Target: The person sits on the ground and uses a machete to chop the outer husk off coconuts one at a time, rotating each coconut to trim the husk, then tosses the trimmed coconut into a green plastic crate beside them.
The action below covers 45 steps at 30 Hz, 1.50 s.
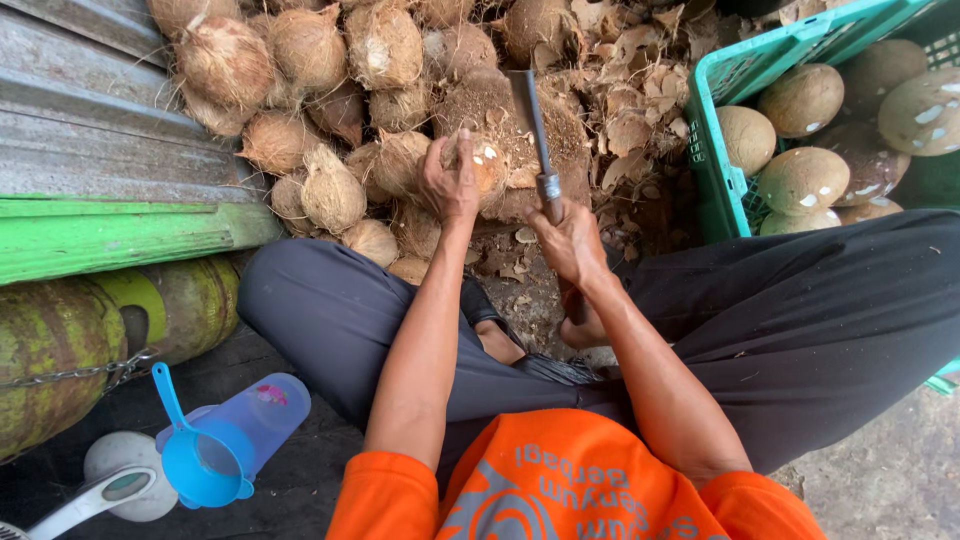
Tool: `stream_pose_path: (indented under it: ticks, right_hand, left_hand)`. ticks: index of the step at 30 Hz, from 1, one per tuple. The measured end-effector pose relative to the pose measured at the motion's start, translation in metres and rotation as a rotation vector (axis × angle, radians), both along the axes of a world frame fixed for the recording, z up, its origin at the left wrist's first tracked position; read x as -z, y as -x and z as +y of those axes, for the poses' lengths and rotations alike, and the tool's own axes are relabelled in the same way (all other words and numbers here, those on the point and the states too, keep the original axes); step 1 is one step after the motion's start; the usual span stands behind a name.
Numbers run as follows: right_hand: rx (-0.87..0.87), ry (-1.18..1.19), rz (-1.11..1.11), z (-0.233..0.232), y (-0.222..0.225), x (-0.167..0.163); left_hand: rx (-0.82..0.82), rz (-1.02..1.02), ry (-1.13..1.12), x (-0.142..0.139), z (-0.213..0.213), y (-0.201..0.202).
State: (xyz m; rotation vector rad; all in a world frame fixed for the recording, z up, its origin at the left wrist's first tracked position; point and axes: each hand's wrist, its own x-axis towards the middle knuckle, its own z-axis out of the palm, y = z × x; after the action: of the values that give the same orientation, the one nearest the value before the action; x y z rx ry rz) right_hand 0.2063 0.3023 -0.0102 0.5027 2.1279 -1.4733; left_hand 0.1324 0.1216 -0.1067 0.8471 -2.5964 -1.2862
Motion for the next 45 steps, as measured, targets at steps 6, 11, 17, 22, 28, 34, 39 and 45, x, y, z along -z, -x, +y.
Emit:
stream_pose_path:
  ticks: [6,11,17,22,28,34,39,45]
  right_hand:
    - [-0.109,-0.06,0.029,-0.016,-0.015,0.003]
    - [0.057,0.095,0.086,-0.01,-0.02,0.01]
    - [-0.151,-0.084,-0.12,-0.006,-0.024,0.046]
    - [0.008,0.05,-0.111,-0.003,-0.028,0.039]
    - [0.127,0.162,0.301,-0.008,-0.026,0.031]
    - [-0.18,-0.11,0.142,-0.011,-0.033,0.048]
    - [-0.05,-0.038,-0.076,0.007,-0.024,0.021]
    - [-0.074,-0.11,0.0,-0.001,-0.024,0.014]
  left_hand:
    - [-0.01,0.066,0.029,-0.008,0.001,-0.014]
    - [0.007,0.17,0.001,0.0,0.005,-0.017]
    - [-0.027,0.096,-0.059,0.0,0.003,-0.017]
    - [0.012,0.081,0.104,-0.002,0.002,-0.025]
    - [-0.007,0.036,-0.006,0.007,0.002,-0.03]
    - [0.057,0.087,0.073,0.005,-0.005,-0.036]
    - [0.325,-0.115,0.047,-0.007,-0.02,-0.017]
    - [0.036,-0.523,-0.325,-0.024,-0.041,-0.007]
